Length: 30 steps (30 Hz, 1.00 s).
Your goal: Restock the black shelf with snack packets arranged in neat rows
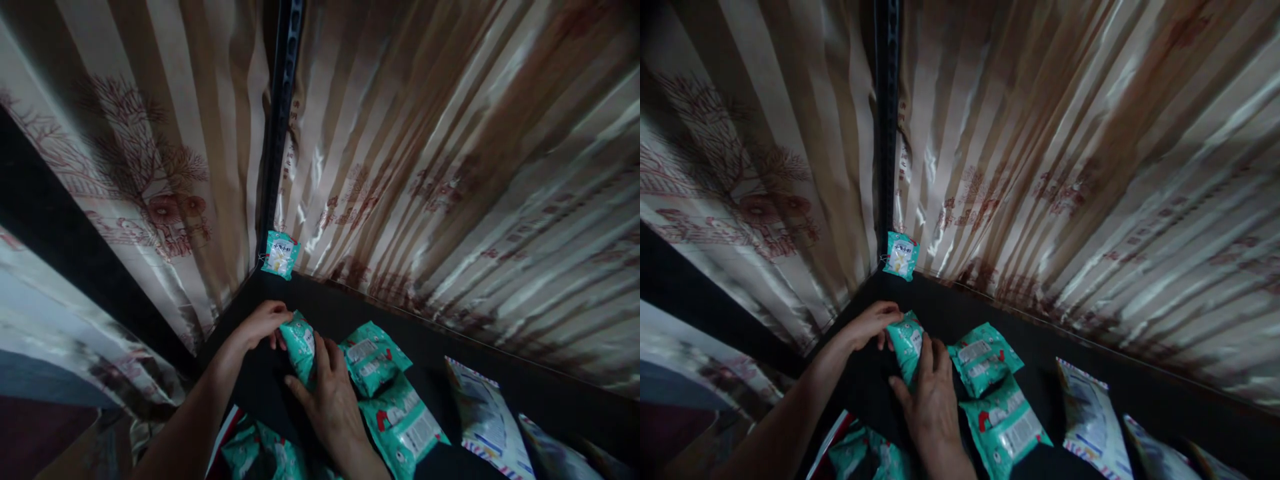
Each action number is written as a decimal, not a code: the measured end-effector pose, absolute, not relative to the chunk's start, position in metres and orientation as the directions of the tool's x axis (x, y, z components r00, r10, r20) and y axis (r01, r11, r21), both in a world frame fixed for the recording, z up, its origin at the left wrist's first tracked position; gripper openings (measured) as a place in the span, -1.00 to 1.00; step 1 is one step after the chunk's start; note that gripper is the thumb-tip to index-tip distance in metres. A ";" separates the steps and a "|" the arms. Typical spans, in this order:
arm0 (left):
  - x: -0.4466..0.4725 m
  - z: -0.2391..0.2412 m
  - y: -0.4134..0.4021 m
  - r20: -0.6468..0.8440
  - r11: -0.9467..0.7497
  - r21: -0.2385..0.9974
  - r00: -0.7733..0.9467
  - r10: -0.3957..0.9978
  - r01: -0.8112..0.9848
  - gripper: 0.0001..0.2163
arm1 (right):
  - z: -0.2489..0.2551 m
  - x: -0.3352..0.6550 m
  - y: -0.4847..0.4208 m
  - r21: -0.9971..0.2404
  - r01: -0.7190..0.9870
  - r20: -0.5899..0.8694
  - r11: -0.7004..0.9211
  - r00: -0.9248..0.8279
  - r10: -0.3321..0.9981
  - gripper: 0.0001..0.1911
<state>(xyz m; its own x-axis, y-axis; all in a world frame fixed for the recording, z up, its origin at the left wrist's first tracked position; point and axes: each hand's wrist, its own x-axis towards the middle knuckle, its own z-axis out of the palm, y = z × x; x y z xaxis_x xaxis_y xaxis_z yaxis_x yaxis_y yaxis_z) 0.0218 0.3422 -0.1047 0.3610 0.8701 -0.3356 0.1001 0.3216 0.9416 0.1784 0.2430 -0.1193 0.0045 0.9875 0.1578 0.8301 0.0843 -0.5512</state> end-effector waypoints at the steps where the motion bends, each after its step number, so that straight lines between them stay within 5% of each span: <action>1: 0.020 -0.104 0.344 -0.324 0.324 0.944 0.318 0.891 0.053 -0.68 | -0.117 0.175 0.250 -0.591 0.803 0.155 0.071 0.026 0.988 -0.31; 9: 0.005 -0.104 0.362 -0.175 0.142 0.926 -0.064 0.983 -0.351 -0.73 | -0.106 0.153 0.326 -0.947 0.313 -0.029 -0.072 0.139 0.990 -0.38; 16: 0.004 -0.108 0.373 -0.086 0.031 0.971 -0.221 0.972 -0.239 -0.73 | -0.130 0.132 0.383 -0.990 -0.108 -0.103 -0.091 0.107 0.989 -0.40; 26: -0.005 -0.135 0.388 -0.004 0.031 0.997 -0.380 0.925 0.064 -0.81 | -0.150 0.111 0.432 -0.998 -0.066 0.020 0.022 0.031 0.999 -0.46; 30: -0.003 -0.140 0.390 -0.033 0.080 0.989 -0.346 0.938 0.123 -0.81 | -0.164 0.108 0.441 -0.994 0.091 0.077 0.067 0.113 0.991 -0.50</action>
<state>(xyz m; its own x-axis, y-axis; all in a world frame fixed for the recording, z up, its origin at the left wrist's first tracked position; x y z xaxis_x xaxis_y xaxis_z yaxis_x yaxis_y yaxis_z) -0.0030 0.3899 -0.1398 -0.3457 0.9378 -0.0327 0.1232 0.0799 0.9892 0.1078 0.4414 -0.1644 0.1132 0.9906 0.0773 0.0905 0.0672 -0.9936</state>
